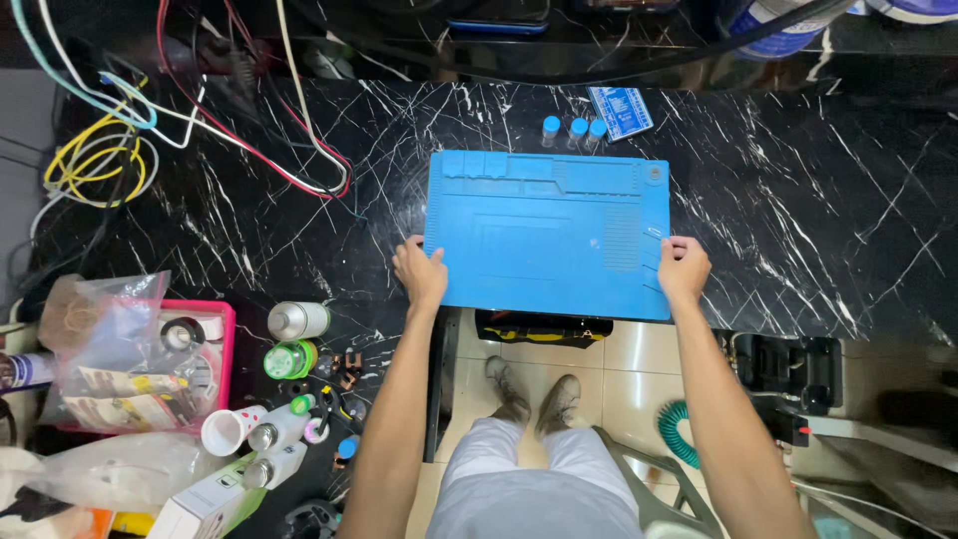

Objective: The person organizes various items on a cluttered black countertop. They place a blue cutting mat on the surface, arrange small blue-capped bottles, and move a plastic bag containing tools. The person also handles a white box, a pink tray with miscellaneous items, and several small containers and bottles, moving them around the workspace.

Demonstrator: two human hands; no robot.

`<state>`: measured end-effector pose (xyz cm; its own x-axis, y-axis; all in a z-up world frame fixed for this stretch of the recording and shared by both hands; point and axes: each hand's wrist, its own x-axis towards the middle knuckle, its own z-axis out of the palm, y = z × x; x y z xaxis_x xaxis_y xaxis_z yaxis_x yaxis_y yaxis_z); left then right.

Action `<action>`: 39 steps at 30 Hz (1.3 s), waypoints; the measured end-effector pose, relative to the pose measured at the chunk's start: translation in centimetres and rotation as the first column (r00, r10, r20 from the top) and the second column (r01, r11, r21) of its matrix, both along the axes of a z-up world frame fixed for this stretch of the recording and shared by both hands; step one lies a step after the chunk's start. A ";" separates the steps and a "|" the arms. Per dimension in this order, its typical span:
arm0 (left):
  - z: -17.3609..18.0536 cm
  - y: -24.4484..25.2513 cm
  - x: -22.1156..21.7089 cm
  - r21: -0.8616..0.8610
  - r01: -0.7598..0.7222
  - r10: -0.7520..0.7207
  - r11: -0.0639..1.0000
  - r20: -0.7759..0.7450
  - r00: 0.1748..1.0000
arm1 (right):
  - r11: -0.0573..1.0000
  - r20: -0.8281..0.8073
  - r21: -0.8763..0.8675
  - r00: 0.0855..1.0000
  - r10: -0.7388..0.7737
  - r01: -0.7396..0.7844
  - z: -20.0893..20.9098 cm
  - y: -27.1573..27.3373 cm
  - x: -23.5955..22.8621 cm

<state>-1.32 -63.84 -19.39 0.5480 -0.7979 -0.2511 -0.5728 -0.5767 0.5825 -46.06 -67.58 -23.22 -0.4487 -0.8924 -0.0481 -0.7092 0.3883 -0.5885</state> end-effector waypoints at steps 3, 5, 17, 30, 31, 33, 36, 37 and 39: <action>2.6 0.3 -1.8 -0.053 0.057 -0.058 0.997 -0.007 0.998 | 0.997 -0.080 -0.072 0.996 -0.048 0.042 -2.1 -0.5 -1.4; 3.5 0.9 -1.8 -0.068 0.094 -0.095 0.993 -0.013 0.995 | 0.994 -0.080 -0.081 0.994 -0.076 0.070 0.0 0.5 0.1; 6.0 5.4 -4.9 -0.016 0.238 -0.235 0.971 0.098 0.967 | 0.983 -0.115 0.077 0.978 0.172 -0.164 5.3 5.6 3.9; 6.3 10.0 -8.3 -0.036 0.149 -0.150 0.988 -0.026 0.988 | 0.901 -0.068 0.173 0.908 0.414 -0.397 5.2 8.4 -0.7; 5.4 10.4 -8.5 -0.034 0.144 -0.145 0.989 -0.029 0.989 | 0.899 -0.070 0.176 0.906 0.418 -0.401 5.4 8.6 -0.7; 3.4 10.8 -9.2 -0.076 0.040 -0.037 0.996 0.052 0.998 | 0.892 -0.095 0.181 0.895 0.435 -0.414 5.7 8.8 -0.7; 2.8 11.3 -9.2 -0.098 0.063 -0.050 0.993 0.128 0.990 | 0.903 -0.167 0.145 0.889 0.426 -0.405 3.9 8.7 -1.0; 2.5 11.3 -9.2 -0.096 0.058 -0.045 0.994 0.128 0.991 | 0.900 -0.166 0.147 0.887 0.431 -0.410 3.9 8.7 -1.2; 1.8 11.4 -8.9 -0.124 0.098 -0.069 0.987 0.219 0.973 | 0.901 -0.173 0.114 0.885 0.433 -0.419 3.9 8.9 -1.2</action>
